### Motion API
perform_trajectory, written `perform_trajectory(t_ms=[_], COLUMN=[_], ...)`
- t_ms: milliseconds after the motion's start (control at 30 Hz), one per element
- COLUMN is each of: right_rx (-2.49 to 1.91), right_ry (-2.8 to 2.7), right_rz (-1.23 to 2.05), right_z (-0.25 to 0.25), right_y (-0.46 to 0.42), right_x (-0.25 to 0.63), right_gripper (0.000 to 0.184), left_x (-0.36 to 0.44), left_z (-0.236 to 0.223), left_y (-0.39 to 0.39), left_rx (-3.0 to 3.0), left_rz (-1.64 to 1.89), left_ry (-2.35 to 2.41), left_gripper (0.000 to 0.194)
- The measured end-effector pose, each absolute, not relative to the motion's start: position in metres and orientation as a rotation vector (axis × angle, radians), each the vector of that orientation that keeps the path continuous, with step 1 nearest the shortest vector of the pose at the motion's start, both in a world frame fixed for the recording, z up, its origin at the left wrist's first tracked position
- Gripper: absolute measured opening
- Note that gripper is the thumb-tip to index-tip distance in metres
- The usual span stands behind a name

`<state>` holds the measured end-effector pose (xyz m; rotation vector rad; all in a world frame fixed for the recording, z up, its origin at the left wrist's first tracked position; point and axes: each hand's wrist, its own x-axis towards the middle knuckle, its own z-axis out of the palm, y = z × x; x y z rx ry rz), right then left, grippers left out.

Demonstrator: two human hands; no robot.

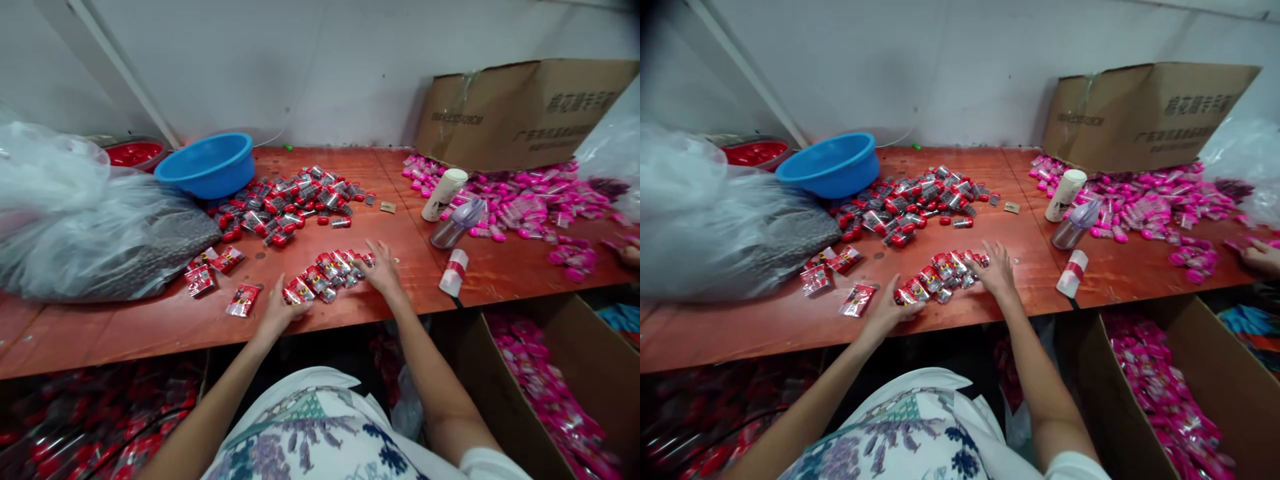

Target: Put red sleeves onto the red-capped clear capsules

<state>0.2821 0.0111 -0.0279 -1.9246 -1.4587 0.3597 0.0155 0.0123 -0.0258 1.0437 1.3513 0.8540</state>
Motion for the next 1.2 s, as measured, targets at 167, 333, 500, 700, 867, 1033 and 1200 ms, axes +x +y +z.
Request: perform_trajectory(t_ms=[167, 333, 500, 700, 867, 1033, 1200], right_rx=[-2.057, -2.076, -2.093, -1.826, -1.695, -1.806, -1.971], right_ry=[-1.677, -1.76, -1.65, -1.309, -0.965, -0.729, -0.632], right_rz=[0.598, 0.6, 0.573, 0.492, 0.477, 0.636, 0.738], right_z=[-0.02, -0.012, -0.015, -0.033, -0.083, -0.179, -0.256], right_y=[0.043, 0.031, -0.011, -0.112, -0.19, -0.224, -0.239], right_x=[0.26, 0.241, 0.273, 0.312, 0.329, 0.345, 0.348], right_gripper=[0.075, 0.075, 0.069, 0.047, 0.047, 0.053, 0.041], left_x=[0.045, 0.073, 0.11, 0.165, 0.198, 0.218, 0.21], left_z=[-0.011, -0.01, -0.03, -0.042, -0.086, -0.146, -0.15], left_y=[0.038, 0.047, 0.018, -0.066, -0.121, -0.124, -0.096], left_rx=[1.501, 1.706, 1.714, 1.704, 1.683, 1.628, 1.622], left_rz=[0.509, 0.335, 0.533, 0.63, 0.537, 0.103, -0.016], left_ry=[1.56, 1.534, 1.326, 1.001, 0.725, 0.647, 0.743], left_gripper=[0.125, 0.117, 0.116, 0.107, 0.09, 0.114, 0.079])
